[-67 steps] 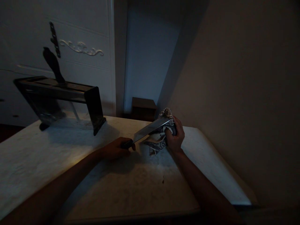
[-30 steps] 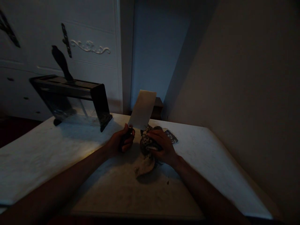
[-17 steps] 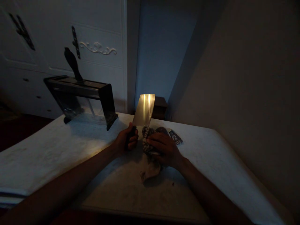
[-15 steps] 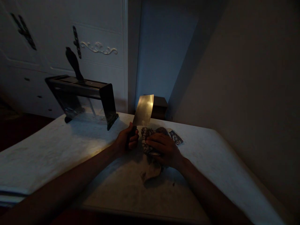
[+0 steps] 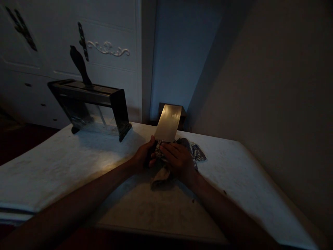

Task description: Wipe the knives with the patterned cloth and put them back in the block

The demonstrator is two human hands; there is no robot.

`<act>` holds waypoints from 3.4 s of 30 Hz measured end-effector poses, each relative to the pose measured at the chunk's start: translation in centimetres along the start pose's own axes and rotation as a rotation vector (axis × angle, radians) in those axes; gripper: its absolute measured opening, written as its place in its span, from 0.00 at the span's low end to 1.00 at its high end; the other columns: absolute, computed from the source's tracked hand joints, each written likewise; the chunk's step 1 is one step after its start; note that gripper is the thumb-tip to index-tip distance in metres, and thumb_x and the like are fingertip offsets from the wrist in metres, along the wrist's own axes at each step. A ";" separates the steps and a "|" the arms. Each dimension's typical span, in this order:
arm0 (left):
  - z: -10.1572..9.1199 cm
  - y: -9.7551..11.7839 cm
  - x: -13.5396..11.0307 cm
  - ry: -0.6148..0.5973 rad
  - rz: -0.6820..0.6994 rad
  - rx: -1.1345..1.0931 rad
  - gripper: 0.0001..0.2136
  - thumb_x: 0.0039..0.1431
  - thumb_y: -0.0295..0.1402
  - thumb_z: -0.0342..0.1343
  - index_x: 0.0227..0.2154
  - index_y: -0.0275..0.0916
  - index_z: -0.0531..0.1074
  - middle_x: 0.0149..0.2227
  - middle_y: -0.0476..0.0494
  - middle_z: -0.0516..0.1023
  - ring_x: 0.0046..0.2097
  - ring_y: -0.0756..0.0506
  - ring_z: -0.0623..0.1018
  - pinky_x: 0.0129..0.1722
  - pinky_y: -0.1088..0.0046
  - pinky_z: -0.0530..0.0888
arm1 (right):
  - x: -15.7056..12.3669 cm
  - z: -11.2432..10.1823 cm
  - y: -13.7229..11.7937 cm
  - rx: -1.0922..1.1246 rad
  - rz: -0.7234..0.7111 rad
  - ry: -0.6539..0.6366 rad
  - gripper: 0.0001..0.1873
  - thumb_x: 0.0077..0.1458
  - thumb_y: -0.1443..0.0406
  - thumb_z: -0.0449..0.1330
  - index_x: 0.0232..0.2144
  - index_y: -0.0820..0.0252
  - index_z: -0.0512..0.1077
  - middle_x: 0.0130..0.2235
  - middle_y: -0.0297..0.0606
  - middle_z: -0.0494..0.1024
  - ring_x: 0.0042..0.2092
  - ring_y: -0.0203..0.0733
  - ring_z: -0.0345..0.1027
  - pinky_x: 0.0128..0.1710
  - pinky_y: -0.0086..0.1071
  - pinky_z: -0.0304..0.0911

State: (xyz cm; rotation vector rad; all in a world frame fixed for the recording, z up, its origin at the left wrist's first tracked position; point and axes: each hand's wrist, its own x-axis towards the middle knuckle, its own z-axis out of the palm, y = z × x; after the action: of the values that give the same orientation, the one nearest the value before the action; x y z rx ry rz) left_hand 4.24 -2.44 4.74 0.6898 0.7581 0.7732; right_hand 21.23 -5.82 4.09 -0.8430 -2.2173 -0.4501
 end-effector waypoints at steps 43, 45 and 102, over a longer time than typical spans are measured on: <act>-0.7 0.8 -0.1 -0.030 -0.003 -0.033 0.20 0.62 0.51 0.47 0.25 0.38 0.62 0.14 0.57 0.57 0.11 0.54 0.59 0.09 0.81 0.55 | -1.0 -2.0 2.5 0.125 0.133 -0.035 0.30 0.57 0.64 0.58 0.61 0.52 0.62 0.52 0.46 0.71 0.52 0.53 0.65 0.48 0.49 0.66; -0.6 0.6 -0.2 -0.036 0.013 0.003 0.21 0.62 0.52 0.48 0.25 0.38 0.62 0.13 0.57 0.57 0.11 0.53 0.60 0.09 0.80 0.56 | -1.0 -1.7 2.5 0.084 0.184 -0.059 0.30 0.56 0.64 0.59 0.61 0.53 0.63 0.53 0.47 0.69 0.52 0.54 0.64 0.48 0.50 0.66; -0.4 -0.3 0.5 -0.145 0.398 0.041 0.16 0.46 0.33 0.69 0.39 0.35 0.77 0.39 0.42 0.79 0.41 0.46 0.76 0.43 0.71 0.71 | -1.0 -2.0 1.8 0.350 0.031 -0.142 0.29 0.56 0.61 0.61 0.60 0.51 0.63 0.51 0.46 0.71 0.51 0.50 0.66 0.47 0.46 0.67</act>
State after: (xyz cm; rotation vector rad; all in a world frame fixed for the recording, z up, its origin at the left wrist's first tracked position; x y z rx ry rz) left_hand 4.29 -2.06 4.16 0.9390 0.5099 1.0571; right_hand 23.94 -5.99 4.86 -0.7370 -2.3159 0.0177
